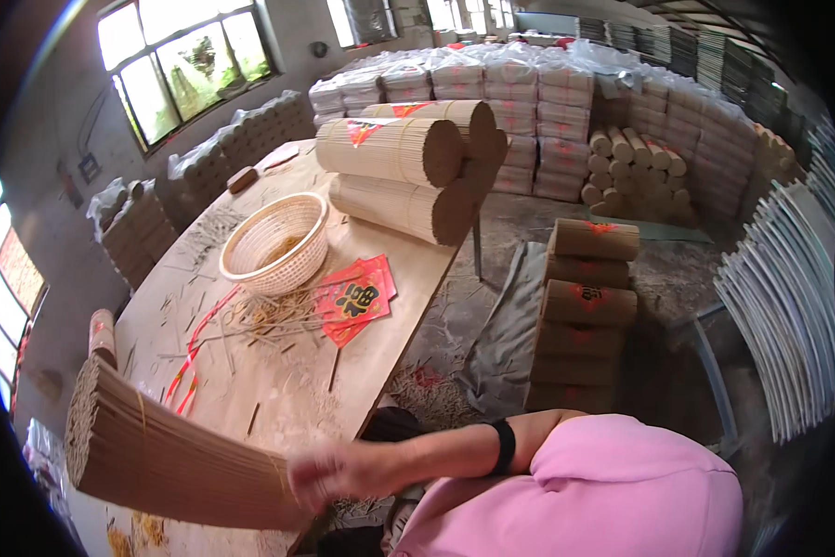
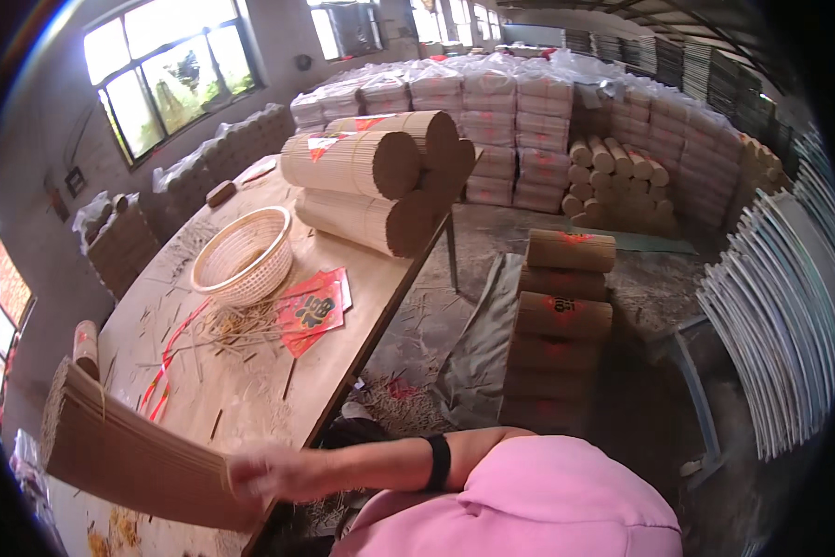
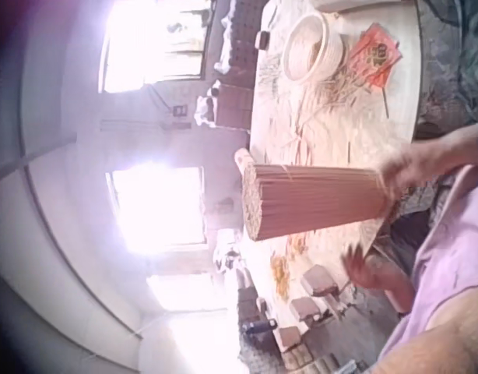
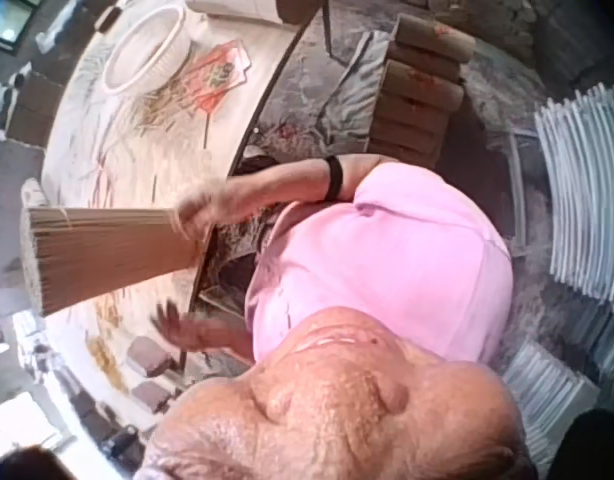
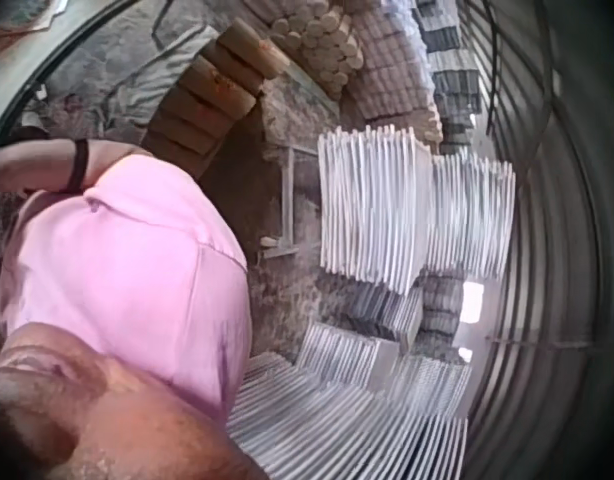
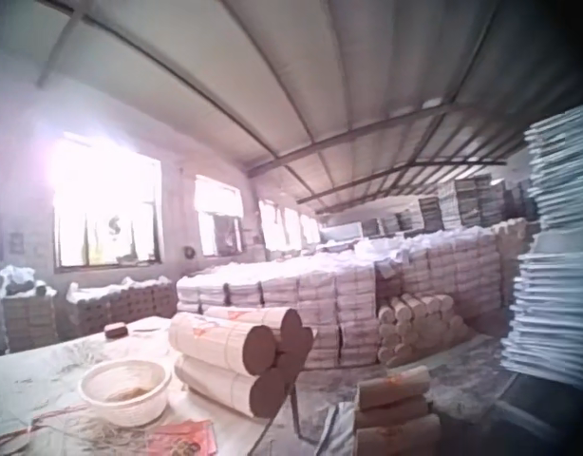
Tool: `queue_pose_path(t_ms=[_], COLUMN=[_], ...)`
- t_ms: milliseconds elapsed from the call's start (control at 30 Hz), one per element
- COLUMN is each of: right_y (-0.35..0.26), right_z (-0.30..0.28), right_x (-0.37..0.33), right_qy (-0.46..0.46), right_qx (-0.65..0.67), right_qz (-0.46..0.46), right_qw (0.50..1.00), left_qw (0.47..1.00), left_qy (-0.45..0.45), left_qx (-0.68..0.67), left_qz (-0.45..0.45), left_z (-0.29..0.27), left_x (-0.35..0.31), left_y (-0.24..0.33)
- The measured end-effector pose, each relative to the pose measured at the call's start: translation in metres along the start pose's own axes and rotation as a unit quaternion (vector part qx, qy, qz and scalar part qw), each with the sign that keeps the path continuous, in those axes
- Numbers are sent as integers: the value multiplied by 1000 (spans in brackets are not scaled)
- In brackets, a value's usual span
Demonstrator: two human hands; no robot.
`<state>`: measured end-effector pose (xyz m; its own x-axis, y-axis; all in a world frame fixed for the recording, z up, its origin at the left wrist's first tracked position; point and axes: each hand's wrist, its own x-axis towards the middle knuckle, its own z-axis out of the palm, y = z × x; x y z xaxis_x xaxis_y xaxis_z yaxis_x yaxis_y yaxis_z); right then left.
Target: Bundle bamboo sticks together using rubber bands and apply a decorative 'Fu' label.
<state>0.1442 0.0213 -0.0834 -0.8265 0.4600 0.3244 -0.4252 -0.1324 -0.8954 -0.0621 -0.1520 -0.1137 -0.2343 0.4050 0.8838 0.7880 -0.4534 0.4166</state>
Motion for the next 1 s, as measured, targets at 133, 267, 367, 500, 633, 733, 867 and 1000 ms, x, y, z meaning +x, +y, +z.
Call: queue_pose_path(t_ms=[133,267,367,500,633,733,867,1000], right_y=[15,14,25,14,23,42,34,11], right_z=[37,41,50,44,46,13,11,70], right_x=[-15,-20,-25,-37,-30,-32,-21,-21], right_qy=[-26,16,6,-2,26,94,-53,-201], right_qx=[-312,-382,-395,-408,-305,59,155,-261], right_qz=[-162,-184,-186,-32,86,120,132,139], right_qw=[936,906,900,913,948,986,978,934], left_qw=[940,951,874,933,732,725,853,957], left_qy=[-140,-86,-95,-168,-142,-239,-176,44], left_qx=[-188,-83,-311,-117,-551,-575,-344,111], left_qz=[-249,-285,-360,-295,-375,-295,-350,-263], left_z=[44,37,20,33,10,15,16,6], left_x=[4,-5,-15,-11,-22,-29,-41,-39], left_y=[61,63,60,60,61,59,42,13])
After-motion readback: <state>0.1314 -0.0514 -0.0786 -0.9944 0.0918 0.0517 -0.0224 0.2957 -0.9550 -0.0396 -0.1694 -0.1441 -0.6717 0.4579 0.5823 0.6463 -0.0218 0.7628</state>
